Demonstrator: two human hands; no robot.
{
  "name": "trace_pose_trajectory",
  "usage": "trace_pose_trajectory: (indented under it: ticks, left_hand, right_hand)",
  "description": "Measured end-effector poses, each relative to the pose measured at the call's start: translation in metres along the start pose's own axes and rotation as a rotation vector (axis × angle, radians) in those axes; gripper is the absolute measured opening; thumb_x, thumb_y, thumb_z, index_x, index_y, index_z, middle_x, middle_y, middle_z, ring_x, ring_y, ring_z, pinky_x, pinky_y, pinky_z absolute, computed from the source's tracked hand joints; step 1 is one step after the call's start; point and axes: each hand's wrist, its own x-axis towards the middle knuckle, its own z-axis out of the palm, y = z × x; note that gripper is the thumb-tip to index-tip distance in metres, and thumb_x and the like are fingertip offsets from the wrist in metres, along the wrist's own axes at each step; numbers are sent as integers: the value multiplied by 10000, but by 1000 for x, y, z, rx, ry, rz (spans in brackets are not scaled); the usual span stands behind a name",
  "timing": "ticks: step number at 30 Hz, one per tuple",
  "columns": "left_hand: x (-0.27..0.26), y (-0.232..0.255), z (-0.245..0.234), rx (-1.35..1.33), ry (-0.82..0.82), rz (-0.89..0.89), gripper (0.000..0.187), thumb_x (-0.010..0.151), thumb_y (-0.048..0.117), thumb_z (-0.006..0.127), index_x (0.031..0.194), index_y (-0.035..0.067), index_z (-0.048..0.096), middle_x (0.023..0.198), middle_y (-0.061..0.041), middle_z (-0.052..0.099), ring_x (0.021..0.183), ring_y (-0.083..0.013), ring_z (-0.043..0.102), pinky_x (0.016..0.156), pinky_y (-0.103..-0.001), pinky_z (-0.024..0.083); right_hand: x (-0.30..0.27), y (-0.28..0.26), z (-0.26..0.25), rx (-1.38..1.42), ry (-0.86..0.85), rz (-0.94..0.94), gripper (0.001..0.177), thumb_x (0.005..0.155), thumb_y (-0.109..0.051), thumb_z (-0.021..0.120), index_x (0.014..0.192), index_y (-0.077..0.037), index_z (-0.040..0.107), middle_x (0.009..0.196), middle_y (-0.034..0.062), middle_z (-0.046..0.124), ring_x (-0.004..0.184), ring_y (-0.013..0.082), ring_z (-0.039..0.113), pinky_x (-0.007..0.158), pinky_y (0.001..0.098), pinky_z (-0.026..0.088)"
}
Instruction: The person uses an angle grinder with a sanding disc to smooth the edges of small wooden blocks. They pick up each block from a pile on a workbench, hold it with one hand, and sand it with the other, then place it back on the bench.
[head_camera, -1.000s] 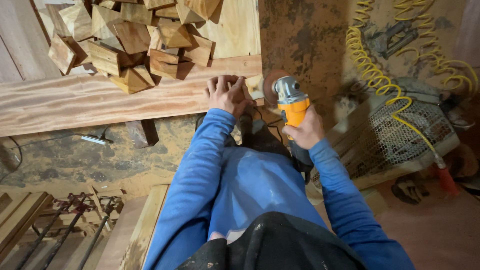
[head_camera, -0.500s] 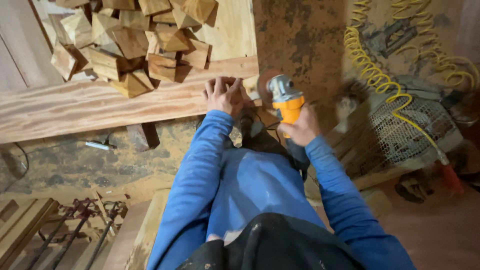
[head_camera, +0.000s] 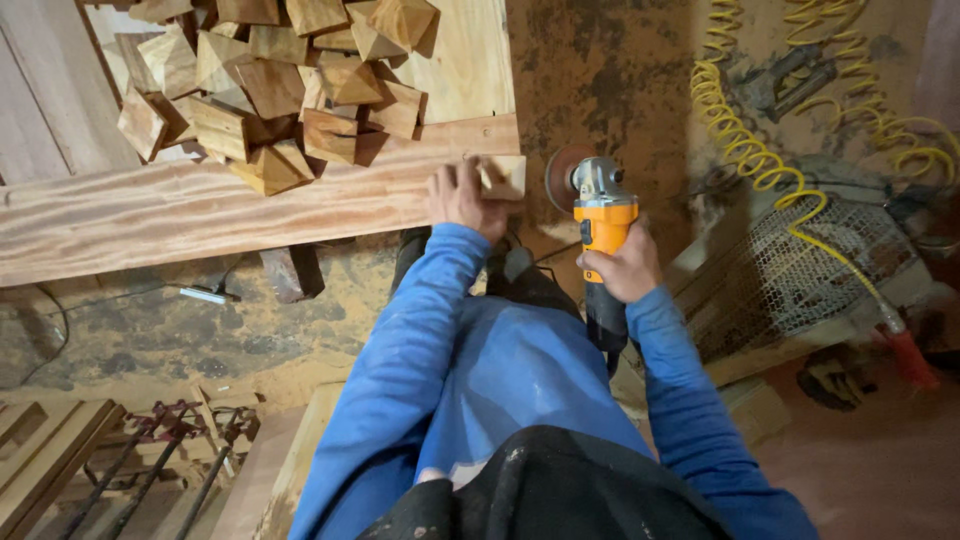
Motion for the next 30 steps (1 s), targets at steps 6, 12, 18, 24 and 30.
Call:
trace_pose_trajectory:
  ticks: [6,12,18,24,30]
  left_hand:
    - [8,-17,3,-112,-129,189,725,712,193,851,1396,167,611,1166,-172,603,1071,-399,575,901,-472,506]
    - [3,-28,20,-90,-20,316,553,774,61,730,1316,141,653,1157,-134,616,1088,-372,594,945,-440,524]
    - [0,-29,16,-37,-71,389,628,739,81,743,1359,112,647,1166,-137,609,1034,-369,552,910,-446,498]
    - [2,-26,11,-43,-78,396,700,698,112,784,1376,99,614,1150,-143,592,1040,-368,551,919,-447,498]
    - [-1,-24,11,-55,-69,381,698,705,59,758,1388,122,623,1156,-133,600,1059,-361,554,934,-442,494]
  right_hand:
    - [-5,1,3,95,-47,-102,402,674,-189,801,1038,-52,702,928,89,730,820,243,714,776,370,572]
    - [-5,-2,10,76,22,-168,571,654,-188,831,1153,-15,615,1024,119,700,913,269,693,839,380,554]
    - [2,-3,17,14,27,-136,557,658,-209,831,1128,-5,614,1003,139,722,899,299,712,821,395,565]
    - [6,-2,28,-63,-75,-85,444,679,-234,825,1060,-39,707,965,154,753,887,313,744,828,412,585]
    - [-1,12,34,-68,78,-70,597,640,-249,852,1119,0,597,998,180,718,911,345,709,820,425,562]
